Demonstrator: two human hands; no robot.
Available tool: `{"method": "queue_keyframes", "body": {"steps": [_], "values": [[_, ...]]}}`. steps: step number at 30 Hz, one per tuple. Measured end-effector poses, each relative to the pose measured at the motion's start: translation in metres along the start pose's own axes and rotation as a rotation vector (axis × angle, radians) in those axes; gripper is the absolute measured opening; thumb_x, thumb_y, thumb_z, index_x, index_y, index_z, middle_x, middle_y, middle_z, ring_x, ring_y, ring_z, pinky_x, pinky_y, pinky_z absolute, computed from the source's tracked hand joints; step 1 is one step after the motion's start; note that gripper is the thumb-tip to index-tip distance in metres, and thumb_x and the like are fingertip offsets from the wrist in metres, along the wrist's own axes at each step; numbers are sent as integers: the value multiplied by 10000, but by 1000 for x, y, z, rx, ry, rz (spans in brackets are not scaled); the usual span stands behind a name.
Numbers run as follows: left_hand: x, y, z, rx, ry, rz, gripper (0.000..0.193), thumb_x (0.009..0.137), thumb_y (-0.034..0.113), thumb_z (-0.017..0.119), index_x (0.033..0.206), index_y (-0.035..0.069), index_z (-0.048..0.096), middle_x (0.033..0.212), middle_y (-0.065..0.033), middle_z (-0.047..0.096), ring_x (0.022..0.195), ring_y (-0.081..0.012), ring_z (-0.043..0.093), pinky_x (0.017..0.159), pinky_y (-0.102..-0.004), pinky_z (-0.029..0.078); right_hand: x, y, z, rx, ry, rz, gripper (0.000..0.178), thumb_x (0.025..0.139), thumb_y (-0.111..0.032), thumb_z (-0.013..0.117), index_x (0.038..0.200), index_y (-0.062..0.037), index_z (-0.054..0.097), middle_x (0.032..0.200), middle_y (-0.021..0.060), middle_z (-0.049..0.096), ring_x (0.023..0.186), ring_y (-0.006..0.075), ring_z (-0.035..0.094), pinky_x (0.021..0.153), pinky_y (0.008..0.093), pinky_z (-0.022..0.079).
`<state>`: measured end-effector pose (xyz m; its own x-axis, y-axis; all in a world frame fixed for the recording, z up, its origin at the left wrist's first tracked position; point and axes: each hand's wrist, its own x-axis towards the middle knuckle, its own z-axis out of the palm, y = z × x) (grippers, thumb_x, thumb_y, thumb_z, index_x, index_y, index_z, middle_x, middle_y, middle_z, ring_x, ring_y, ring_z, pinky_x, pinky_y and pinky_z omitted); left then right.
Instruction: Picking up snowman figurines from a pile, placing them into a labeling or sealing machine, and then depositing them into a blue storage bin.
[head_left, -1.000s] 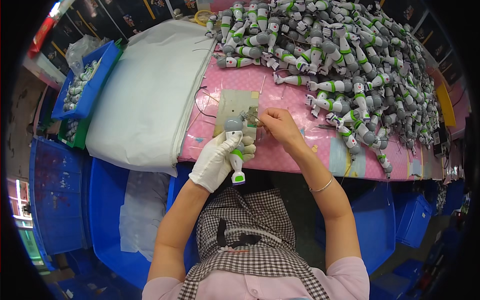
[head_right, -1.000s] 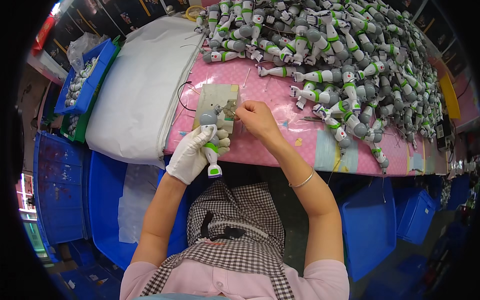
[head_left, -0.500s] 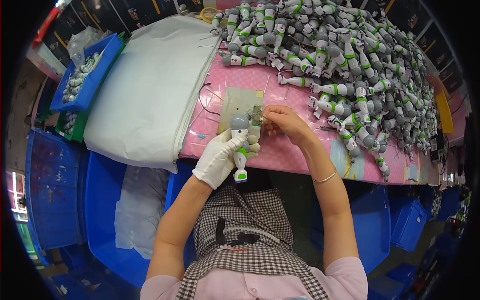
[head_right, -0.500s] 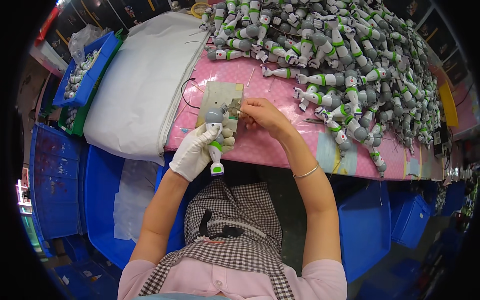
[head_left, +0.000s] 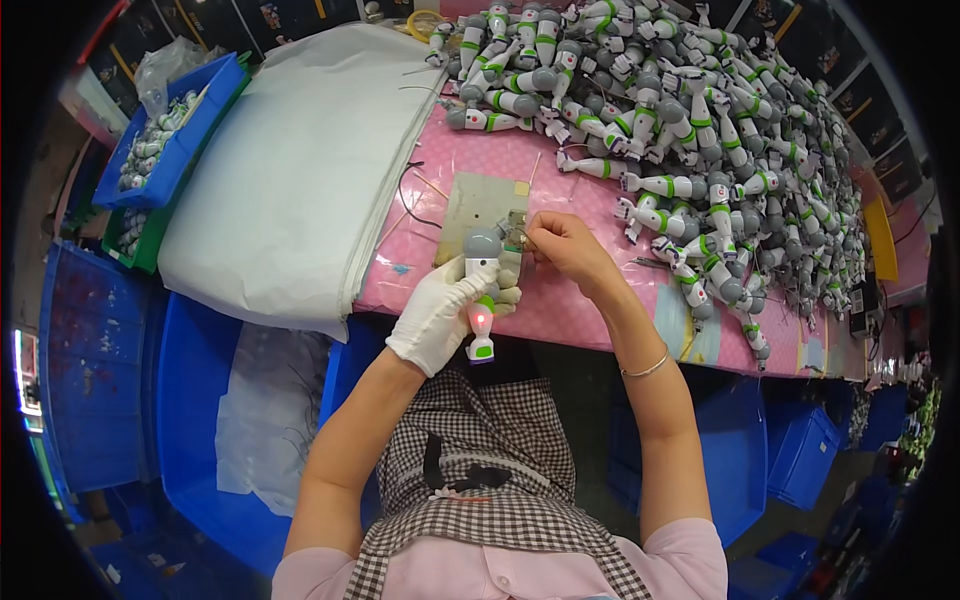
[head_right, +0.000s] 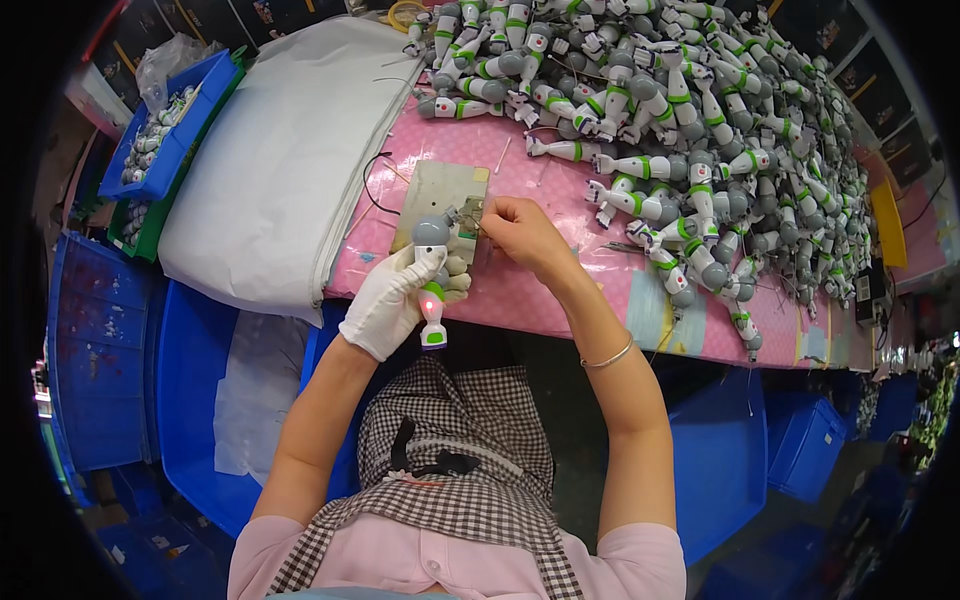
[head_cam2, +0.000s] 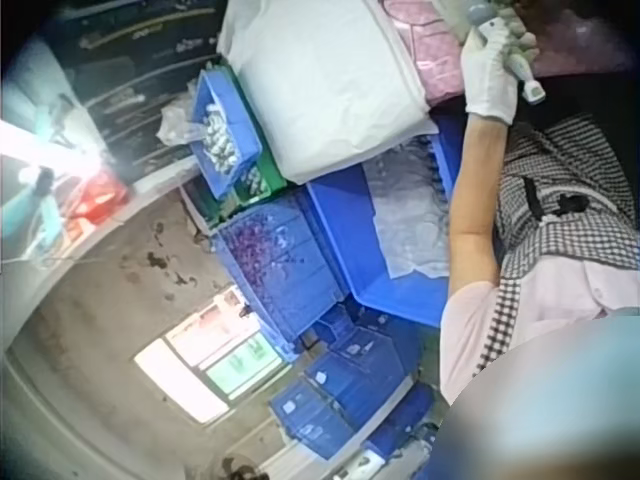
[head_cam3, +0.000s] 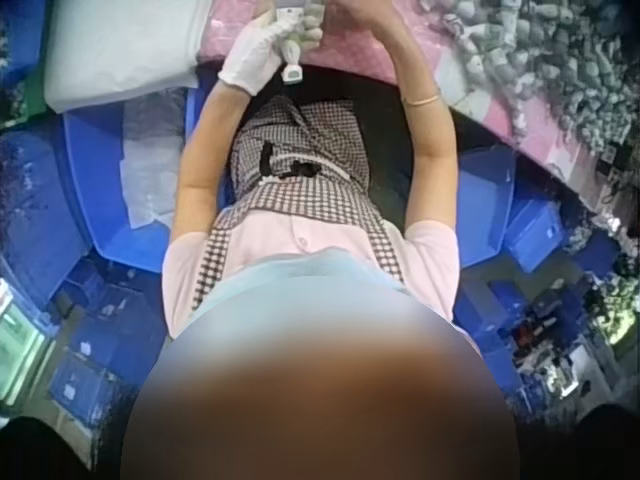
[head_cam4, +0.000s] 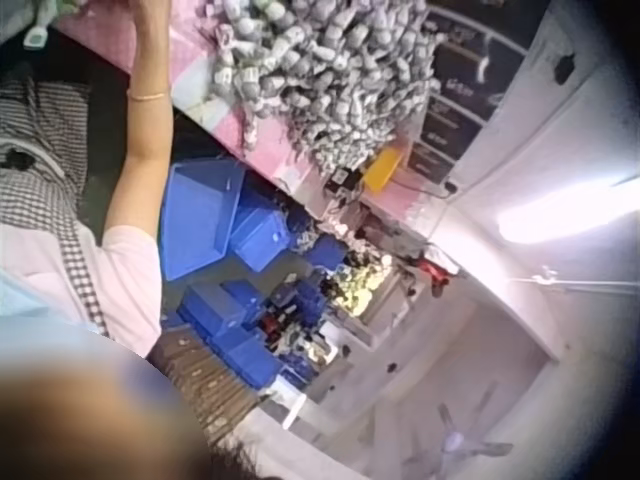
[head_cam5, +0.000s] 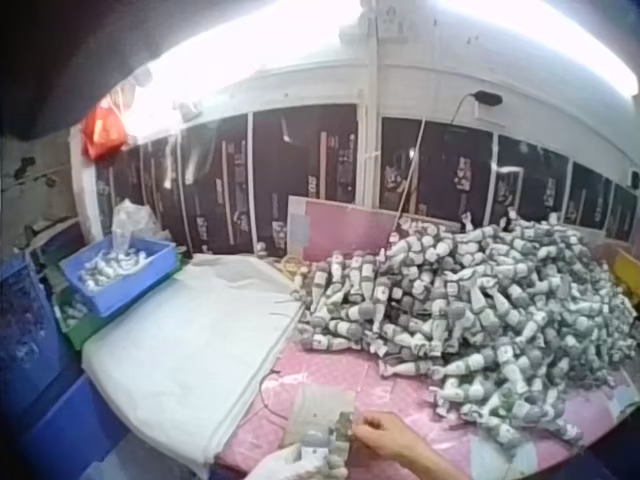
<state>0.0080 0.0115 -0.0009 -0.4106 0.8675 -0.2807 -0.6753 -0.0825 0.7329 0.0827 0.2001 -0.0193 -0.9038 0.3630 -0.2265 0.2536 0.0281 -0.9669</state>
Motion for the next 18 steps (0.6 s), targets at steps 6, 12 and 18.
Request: {"method": "queue_keyframes", "body": {"steps": [6, 12, 18], "values": [[-8, -1, 3, 54, 13, -19, 272, 879, 151, 611, 1092, 4, 527, 960, -58, 593, 829, -148, 604, 766, -290, 505, -6, -1, -16, 157, 427, -235, 142, 824, -185, 556, 812, -52, 606, 671, 5, 557, 517, 78, 493, 507, 204, 394], [-21, 2, -2, 60, -4, -52, 345, 841, 84, 624, 1146, 3, 483, 1009, -69, 579, 900, -162, 601, 837, -322, 503, -7, 6, -20, 429, 453, -85, 243, 871, -235, 587, 1006, -34, 609, 798, 21, 599, 543, 62, 521, 518, 192, 407], [-38, 13, -4, -39, 45, 25, 390, 853, 163, 642, 1161, -11, 478, 1005, -84, 580, 911, -171, 606, 839, -325, 509, -19, 36, -33, -427, 533, -233, 231, 823, -221, 659, 950, -30, 645, 785, 38, 606, 586, 112, 553, 521, 231, 421]]}}
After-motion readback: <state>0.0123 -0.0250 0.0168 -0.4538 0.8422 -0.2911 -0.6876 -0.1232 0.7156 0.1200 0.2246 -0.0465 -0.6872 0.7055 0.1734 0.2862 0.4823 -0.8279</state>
